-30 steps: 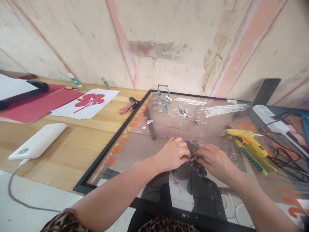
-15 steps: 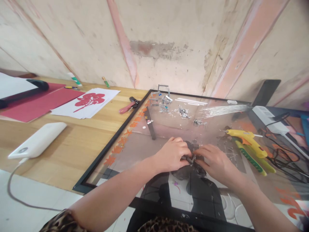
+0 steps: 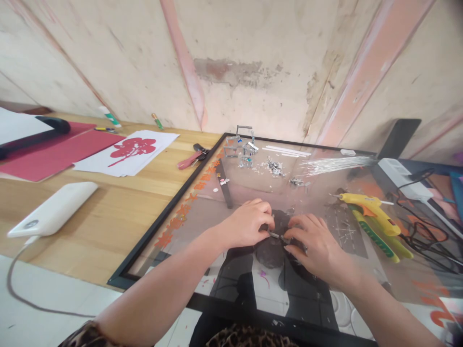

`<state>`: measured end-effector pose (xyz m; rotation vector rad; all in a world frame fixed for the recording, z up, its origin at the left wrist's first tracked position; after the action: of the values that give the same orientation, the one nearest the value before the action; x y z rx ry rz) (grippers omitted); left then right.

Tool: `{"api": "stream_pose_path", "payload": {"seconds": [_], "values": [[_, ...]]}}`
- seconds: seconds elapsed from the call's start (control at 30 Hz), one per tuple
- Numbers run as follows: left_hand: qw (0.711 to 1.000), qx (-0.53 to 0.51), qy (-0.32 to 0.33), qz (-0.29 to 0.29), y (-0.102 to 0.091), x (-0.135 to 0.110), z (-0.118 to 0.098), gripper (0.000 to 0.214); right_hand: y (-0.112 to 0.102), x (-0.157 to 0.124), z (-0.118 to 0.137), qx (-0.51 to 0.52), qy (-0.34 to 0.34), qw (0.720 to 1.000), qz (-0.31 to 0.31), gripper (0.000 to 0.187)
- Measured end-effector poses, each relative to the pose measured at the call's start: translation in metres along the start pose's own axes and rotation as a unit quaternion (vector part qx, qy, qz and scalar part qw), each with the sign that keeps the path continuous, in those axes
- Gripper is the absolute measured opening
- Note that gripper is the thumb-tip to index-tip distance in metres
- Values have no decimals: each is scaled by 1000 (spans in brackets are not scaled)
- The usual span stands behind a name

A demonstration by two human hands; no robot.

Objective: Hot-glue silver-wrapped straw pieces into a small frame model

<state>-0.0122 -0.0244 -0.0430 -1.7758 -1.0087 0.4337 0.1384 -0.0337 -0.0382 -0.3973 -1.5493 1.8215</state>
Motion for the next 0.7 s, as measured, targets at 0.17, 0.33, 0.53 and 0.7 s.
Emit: {"api": "stream_pose_path", "payload": {"seconds": [0.17, 0.33, 0.53, 0.7], "values": [[1000, -4, 9, 1, 0, 1, -1, 13, 0, 1, 0, -2, 5, 1000, 11, 9], [1000, -10, 15, 0, 0, 1, -2, 13, 0, 0, 0, -1, 1, 1000, -1, 10], [1000, -11, 16, 5, -1, 2, -2, 13, 3, 1, 1, 2, 9, 1000, -8, 9], [1000, -8, 14, 5, -1, 2, -1, 14, 4, 1, -1, 6, 12, 1000, 5, 11]]}}
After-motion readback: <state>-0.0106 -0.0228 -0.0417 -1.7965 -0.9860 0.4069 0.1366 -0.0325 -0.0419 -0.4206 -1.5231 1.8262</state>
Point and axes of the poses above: each hand's wrist, its own x-axis towards the middle knuckle, its own y-axis out of the palm, z = x × y, the point moved 6 cm from there along x, towards the middle knuckle, and after that the axes turned 2 degrees about y, right-handed, at the moved point
